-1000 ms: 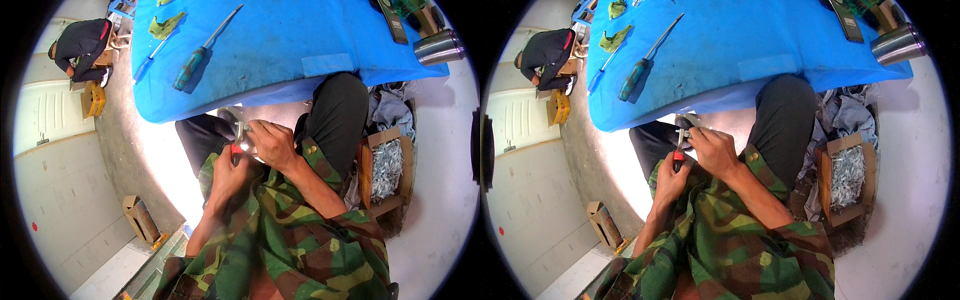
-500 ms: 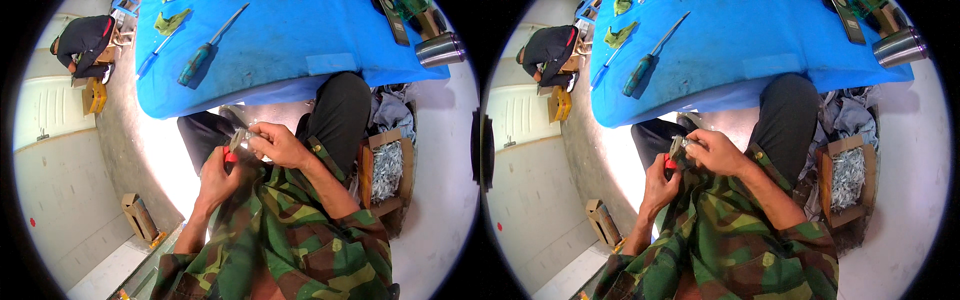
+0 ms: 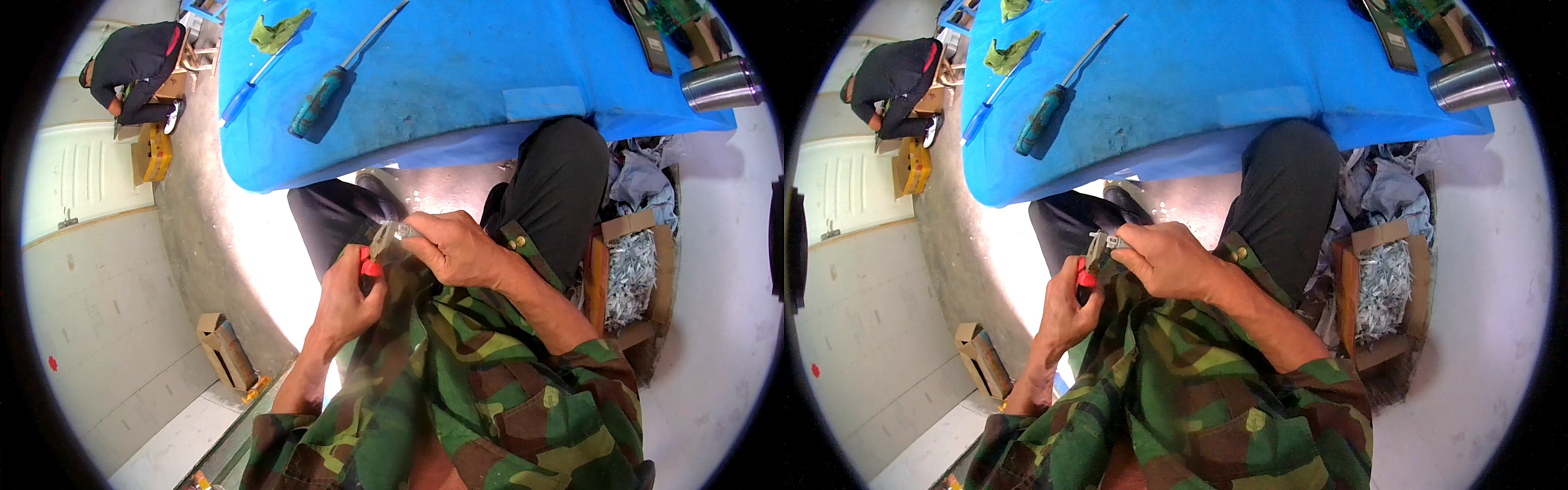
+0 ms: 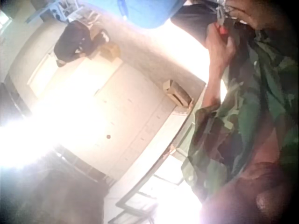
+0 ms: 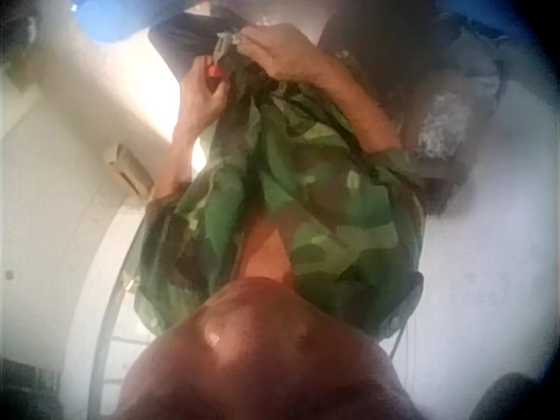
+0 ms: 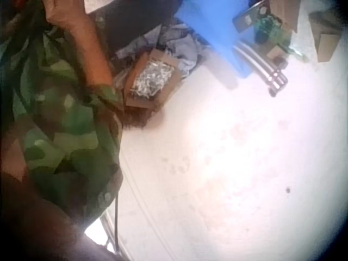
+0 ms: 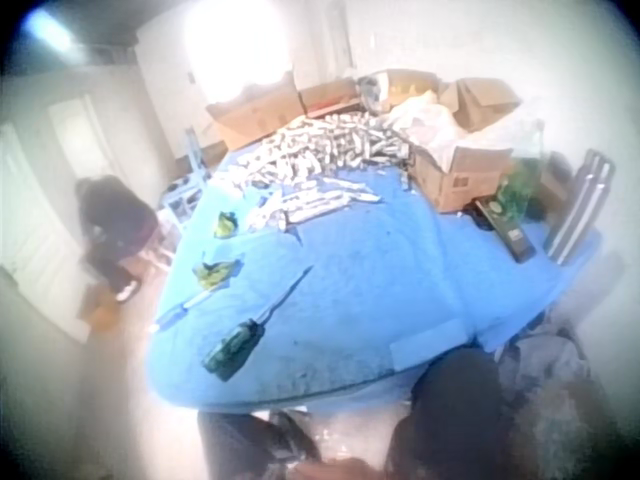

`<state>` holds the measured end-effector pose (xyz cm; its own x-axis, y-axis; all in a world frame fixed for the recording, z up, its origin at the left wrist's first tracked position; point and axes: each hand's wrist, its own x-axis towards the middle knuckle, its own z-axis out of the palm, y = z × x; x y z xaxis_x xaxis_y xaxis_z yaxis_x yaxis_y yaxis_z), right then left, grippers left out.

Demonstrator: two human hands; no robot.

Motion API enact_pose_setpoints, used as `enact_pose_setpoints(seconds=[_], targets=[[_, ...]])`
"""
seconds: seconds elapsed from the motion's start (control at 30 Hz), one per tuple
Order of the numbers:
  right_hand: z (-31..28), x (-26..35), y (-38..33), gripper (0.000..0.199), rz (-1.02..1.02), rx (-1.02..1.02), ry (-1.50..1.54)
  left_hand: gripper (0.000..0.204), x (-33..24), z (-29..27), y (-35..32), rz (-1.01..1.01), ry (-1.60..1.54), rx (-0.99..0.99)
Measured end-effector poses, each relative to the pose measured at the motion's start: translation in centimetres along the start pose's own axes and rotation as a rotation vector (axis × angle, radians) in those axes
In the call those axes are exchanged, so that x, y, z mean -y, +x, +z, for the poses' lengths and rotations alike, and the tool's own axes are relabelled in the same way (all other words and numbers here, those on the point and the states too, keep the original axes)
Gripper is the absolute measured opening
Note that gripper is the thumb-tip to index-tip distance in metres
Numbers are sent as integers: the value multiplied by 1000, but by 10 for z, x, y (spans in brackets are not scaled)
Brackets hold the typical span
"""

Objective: The person assembles metal components using pliers and a screwdriver, removing small pieces from a larger assembly and filing down edges.

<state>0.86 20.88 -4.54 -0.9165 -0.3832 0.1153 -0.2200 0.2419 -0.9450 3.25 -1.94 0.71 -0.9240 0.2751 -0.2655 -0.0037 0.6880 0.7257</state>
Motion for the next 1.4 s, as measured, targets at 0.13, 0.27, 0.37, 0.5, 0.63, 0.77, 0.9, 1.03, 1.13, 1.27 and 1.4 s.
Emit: enact_pose_setpoints(seconds=[0.13,0.27,0.37,0.5,0.63,0.77,0.9,1.03,1.13,1.27,1.4], targets=[[6,-5,3,22,-50,-87,-136,21,11,10,3,-22,8,-9],[7,-12,4,22,-74,-100,-240,17,5,14,8,-171,-24,62],[13,0,8,21,-238,-58,-295,22,25,32,4,-258,-67,120],[4,0,8,20,-173,-190,-296,26,38,37,-4,-273,-132,-12],[9,-15,1,19,-5,-248,-138,24,42,20,1,-350,-79,96],[8,-10,1,20,100,-238,-40,24,19,16,4,-259,-185,105],[13,-13,0,21,128,-246,57,27,10,11,7,-263,-201,169],[14,-13,-1,24,154,-247,91,31,10,9,9,-280,-207,200],[16,-14,0,24,162,-242,110,33,2,9,9,-256,-191,181],[14,-10,0,25,168,-220,130,42,-8,9,13,-139,-23,157],[16,-14,-1,26,172,-240,171,59,-9,13,13,-40,168,104]])
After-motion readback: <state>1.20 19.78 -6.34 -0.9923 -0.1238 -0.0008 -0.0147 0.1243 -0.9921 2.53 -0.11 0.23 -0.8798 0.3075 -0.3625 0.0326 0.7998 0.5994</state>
